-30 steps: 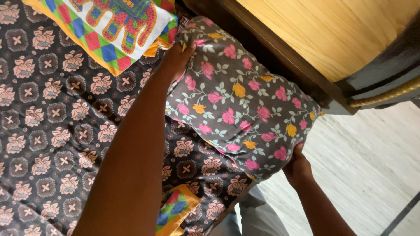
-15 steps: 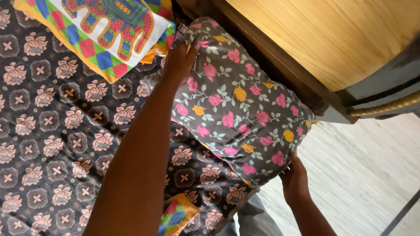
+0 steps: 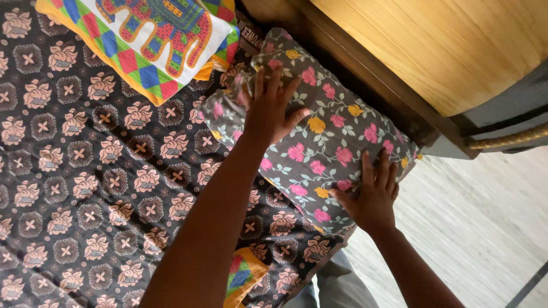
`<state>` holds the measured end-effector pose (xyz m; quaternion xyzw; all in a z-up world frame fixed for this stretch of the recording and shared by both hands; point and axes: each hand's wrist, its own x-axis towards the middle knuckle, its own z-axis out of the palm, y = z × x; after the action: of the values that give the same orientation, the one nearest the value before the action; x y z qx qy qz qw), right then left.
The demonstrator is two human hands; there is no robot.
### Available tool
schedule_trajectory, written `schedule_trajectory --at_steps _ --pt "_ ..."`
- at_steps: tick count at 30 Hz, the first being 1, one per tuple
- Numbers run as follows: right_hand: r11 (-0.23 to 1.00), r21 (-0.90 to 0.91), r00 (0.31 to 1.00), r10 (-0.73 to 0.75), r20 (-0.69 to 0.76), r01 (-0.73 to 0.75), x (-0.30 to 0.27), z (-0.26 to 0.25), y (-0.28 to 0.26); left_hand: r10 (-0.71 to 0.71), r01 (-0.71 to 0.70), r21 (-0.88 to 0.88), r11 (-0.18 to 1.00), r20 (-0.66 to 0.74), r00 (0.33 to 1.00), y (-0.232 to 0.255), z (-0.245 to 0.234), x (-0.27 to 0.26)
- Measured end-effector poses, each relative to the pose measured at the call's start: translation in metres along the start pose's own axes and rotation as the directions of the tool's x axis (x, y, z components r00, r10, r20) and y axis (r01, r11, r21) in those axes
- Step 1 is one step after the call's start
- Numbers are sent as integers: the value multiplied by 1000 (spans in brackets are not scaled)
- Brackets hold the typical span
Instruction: The person removes a floral pillowcase from a pillow, then folds a colorful patterned pillowcase by hand and places it on a stool.
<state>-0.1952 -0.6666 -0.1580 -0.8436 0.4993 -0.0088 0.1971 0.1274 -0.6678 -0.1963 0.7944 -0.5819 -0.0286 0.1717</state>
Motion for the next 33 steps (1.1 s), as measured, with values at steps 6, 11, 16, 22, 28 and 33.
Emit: schedule_trajectory --at_steps 6,11,16,22,28,33 --pt "1000 12 991 1 131 -3 29 16 13 -178 192 -54 980 194 965 3 -3 2" --pt "999 47 990 -7 143 0 34 20 21 -214 223 -28 974 182 960 7 1 2" --pt "1000 19 993 -9 116 6 31 19 21 -242 248 -5 969 190 951 7 7 3" --pt "995 -27 995 -97 -18 96 14 8 9 -199 197 -47 979 -37 979 14 7 -38" --pt "972 17 971 -235 -38 235 -17 -4 -18 -331 336 -132 933 57 942 41 -28 -117" --pt "948 78 951 -307 -29 308 -48 2 -51 -481 495 -159 854 121 868 47 -41 -173"
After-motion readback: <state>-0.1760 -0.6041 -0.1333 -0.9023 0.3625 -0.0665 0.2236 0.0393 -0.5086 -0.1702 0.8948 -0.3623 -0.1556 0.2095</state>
